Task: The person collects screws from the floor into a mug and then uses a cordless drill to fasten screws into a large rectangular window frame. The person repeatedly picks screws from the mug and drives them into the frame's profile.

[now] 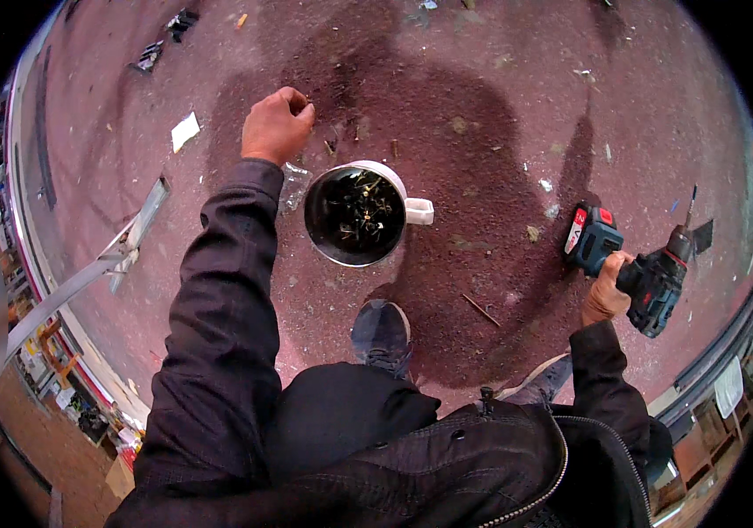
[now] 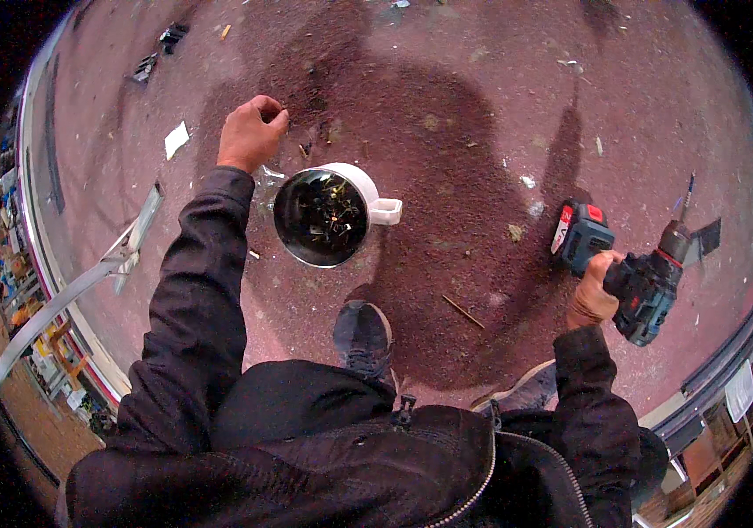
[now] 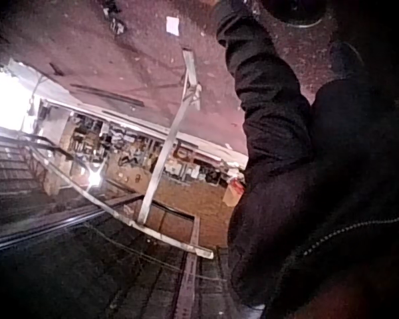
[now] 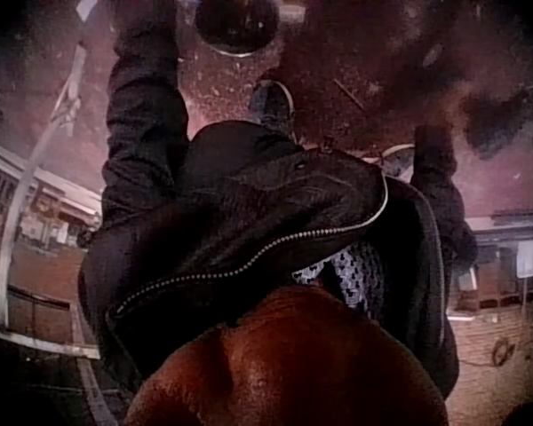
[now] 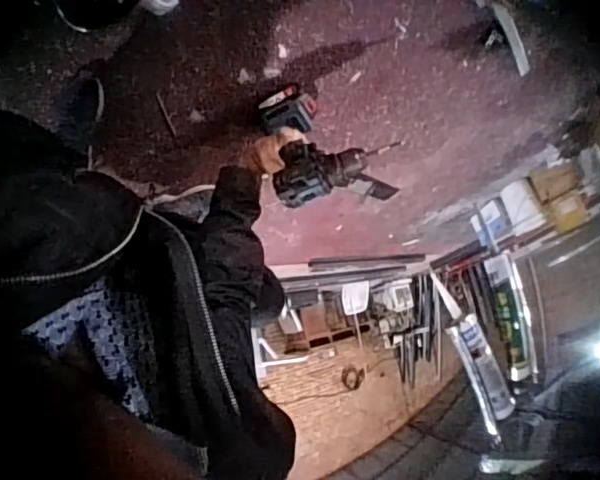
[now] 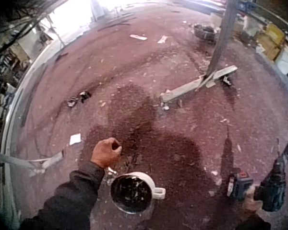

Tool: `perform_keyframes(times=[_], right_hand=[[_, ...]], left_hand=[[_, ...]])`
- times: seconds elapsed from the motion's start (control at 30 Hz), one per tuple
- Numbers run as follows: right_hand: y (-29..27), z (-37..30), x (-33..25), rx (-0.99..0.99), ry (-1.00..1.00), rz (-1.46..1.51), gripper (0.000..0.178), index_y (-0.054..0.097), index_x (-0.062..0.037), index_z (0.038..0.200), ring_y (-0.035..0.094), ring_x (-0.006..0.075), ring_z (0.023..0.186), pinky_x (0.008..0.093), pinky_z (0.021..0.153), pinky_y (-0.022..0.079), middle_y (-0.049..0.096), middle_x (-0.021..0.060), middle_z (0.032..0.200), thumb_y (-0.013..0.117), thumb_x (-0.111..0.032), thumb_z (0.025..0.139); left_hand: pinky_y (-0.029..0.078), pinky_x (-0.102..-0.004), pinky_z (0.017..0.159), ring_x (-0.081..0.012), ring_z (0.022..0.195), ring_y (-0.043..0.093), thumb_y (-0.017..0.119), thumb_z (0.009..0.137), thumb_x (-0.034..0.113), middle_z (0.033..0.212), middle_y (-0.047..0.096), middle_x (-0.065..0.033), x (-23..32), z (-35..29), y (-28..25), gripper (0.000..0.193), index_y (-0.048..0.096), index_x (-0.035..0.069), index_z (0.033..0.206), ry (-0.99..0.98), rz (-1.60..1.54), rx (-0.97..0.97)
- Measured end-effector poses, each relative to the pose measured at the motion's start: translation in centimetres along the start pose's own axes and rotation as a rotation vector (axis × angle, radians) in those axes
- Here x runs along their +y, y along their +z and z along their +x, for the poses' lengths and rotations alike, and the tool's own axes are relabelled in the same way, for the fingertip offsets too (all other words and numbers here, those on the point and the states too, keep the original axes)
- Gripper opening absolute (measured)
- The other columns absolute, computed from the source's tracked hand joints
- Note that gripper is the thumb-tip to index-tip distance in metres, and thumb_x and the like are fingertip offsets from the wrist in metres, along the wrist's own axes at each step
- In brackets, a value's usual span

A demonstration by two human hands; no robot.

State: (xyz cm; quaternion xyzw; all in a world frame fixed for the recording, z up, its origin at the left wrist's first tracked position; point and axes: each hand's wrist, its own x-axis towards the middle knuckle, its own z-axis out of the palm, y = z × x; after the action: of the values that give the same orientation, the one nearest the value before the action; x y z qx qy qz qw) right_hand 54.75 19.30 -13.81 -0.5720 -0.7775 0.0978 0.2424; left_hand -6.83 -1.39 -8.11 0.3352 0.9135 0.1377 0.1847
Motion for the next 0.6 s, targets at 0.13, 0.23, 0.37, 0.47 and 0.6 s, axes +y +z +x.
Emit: perform_keyframes(times=[0.13, 0.23, 0.37, 0.47, 0.6], right_hand=[[0.0, -0.1, 0.3, -0.037, -0.162, -0.427, 0.033, 0.056, -0.0101, 0.124, 0.064, 0.0121, 0.101, 0.0236, 0.089, 0.049, 0.06, -0.0006, 0.113, 0.062, -0.001, 0.093], [0.1, -0.1, 0.9, 0.018, -0.317, -0.703, 0.034, 0.056, -0.0101, 0.124, 0.065, 0.013, 0.102, 0.0248, 0.088, 0.049, 0.06, -0.0006, 0.113, 0.064, 0.0, 0.092], [-0.3, 0.1, -2.3, 0.075, -0.334, -0.623, 0.035, 0.057, -0.0104, 0.125, 0.066, 0.0142, 0.099, 0.0262, 0.087, 0.05, 0.06, -0.0005, 0.112, 0.064, 0.0, 0.092], [-0.8, 0.4, -4.3, 0.062, -0.082, -0.262, 0.024, 0.062, -0.0092, 0.115, 0.065, 0.0138, 0.091, 0.0277, 0.083, 0.052, 0.063, 0.0001, 0.104, 0.066, -0.005, 0.092], [-0.7, 1.4, -7.8, 0.197, 0.192, 0.504, 0.01, 0.068, -0.0052, 0.094, 0.062, 0.013, 0.08, 0.029, 0.079, 0.052, 0.067, -0.0005, 0.089, 0.072, -0.013, 0.089]], left_hand=[[0.057, -0.0452, 0.084, -0.0354, 0.095, 0.073, 0.07, 0.09, 0.029, 0.098, 0.076, -0.0159, -0.7, -0.1, 0.4, 0.024, 0.075, 0.009, 0.101, 0.09, 0.0, -0.017], [0.057, -0.0462, 0.083, -0.0365, 0.095, 0.072, 0.069, 0.092, 0.028, 0.099, 0.075, -0.0163, -0.5, -0.3, 0.5, 0.023, 0.073, 0.008, 0.102, 0.139, 0.03, -0.076], [0.056, -0.0478, 0.081, -0.0385, 0.095, 0.071, 0.068, 0.092, 0.027, 0.1, 0.074, -0.017, -0.3, -1.7, 0.2, 0.022, 0.07, 0.007, 0.101, 0.212, 0.1, -0.097], [0.056, -0.0453, 0.08, -0.0383, 0.092, 0.072, 0.07, 0.09, 0.022, 0.096, 0.074, -0.0187, -0.1, -1.9, 0.3, 0.022, 0.069, 0.003, 0.101, 0.256, 0.085, -0.063], [0.056, -0.0456, 0.08, -0.0391, 0.092, 0.072, 0.07, 0.09, 0.021, 0.096, 0.073, -0.0199, 0.2, -2.0, 0.2, 0.022, 0.068, 0.003, 0.101, 0.255, 0.118, -0.08]])
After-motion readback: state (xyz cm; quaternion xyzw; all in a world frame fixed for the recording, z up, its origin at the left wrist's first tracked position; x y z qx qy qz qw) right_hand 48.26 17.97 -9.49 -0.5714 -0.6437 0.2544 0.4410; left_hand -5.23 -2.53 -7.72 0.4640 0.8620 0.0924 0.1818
